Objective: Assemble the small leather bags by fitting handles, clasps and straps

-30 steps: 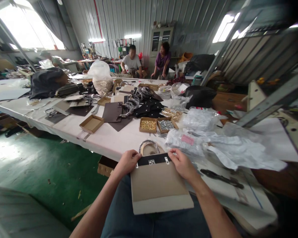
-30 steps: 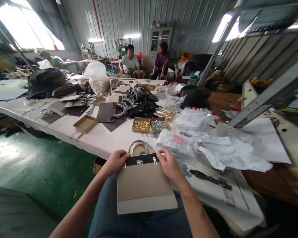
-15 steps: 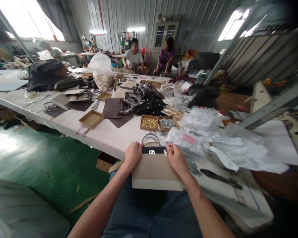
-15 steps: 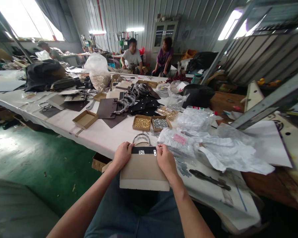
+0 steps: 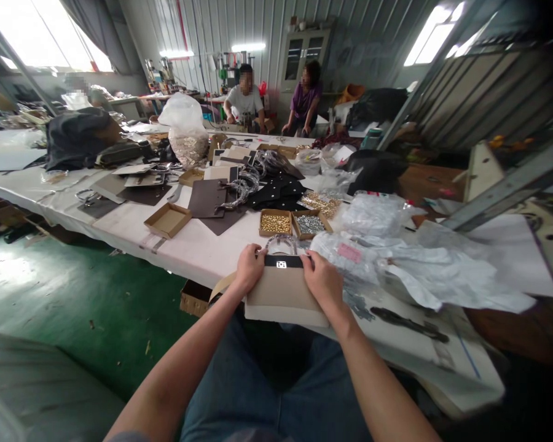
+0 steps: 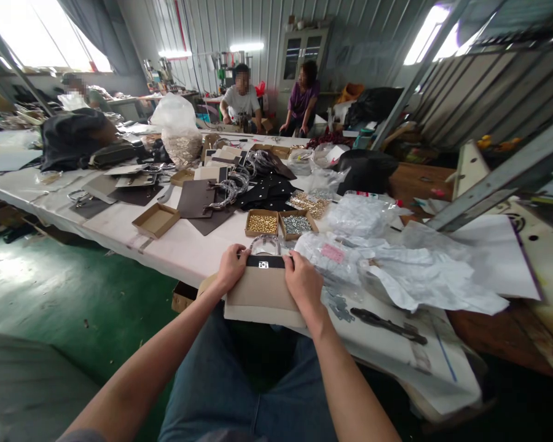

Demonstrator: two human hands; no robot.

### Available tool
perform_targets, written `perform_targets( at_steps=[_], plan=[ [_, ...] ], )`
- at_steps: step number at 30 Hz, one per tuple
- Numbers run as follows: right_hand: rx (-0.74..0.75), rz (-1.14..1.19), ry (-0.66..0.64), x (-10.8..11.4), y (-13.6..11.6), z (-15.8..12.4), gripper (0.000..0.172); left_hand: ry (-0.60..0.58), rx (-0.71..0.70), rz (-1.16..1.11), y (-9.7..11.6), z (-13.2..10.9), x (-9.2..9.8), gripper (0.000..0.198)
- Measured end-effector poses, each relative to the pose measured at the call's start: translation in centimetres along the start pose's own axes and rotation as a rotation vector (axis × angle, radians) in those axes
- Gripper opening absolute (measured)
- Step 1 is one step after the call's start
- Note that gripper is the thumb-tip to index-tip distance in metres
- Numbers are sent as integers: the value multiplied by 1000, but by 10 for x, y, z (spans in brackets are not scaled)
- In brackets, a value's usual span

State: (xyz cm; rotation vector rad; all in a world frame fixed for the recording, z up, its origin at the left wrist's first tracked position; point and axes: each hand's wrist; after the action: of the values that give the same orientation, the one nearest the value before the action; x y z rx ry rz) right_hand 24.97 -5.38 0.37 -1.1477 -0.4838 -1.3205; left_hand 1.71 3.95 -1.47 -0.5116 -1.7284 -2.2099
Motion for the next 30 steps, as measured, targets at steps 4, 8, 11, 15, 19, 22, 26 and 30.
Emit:
perform_targets(
  at_steps=[4, 8, 11, 15, 19, 22, 26, 30],
  plan=[
    [14, -19, 135, 16, 1, -6, 49, 75, -33, -27, -2, -18, 4, 33],
    [103, 41, 213, 49, -2, -20, 39, 138, -65, -77, 5, -16, 21, 40],
    [199, 186, 287, 78, -7, -67, 23, 211, -102, -150, 6, -24, 49, 38],
    [429, 492, -40, 74, -22, -171, 7, 376, 43, -240, -18, -74, 93, 38],
    [96, 549, -540, 9, -34, -246, 21, 379, 255, -299, -56, -153, 122, 39],
    [-200, 655, -593, -51, -45, -250, 45, 319, 275, -210, -75, -195, 137, 34],
    [-275, 700, -545, -101, -75, -216, 59, 232, 44, 77, -86, -196, 154, 52],
    [-241, 695, -504, -113, -104, -193, 59, 75, -30, 226, -91, -168, 153, 82]
  ],
)
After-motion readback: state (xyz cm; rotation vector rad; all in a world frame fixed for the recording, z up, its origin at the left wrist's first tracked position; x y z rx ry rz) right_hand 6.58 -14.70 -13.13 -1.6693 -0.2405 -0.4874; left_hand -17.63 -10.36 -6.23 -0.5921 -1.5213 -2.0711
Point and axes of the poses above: each hand's wrist, its own z-axis towards the middle knuckle, its own x-axis out of the back of the hand, y = z × x, and after that the axes turned 4 degrees about -z, right-handed
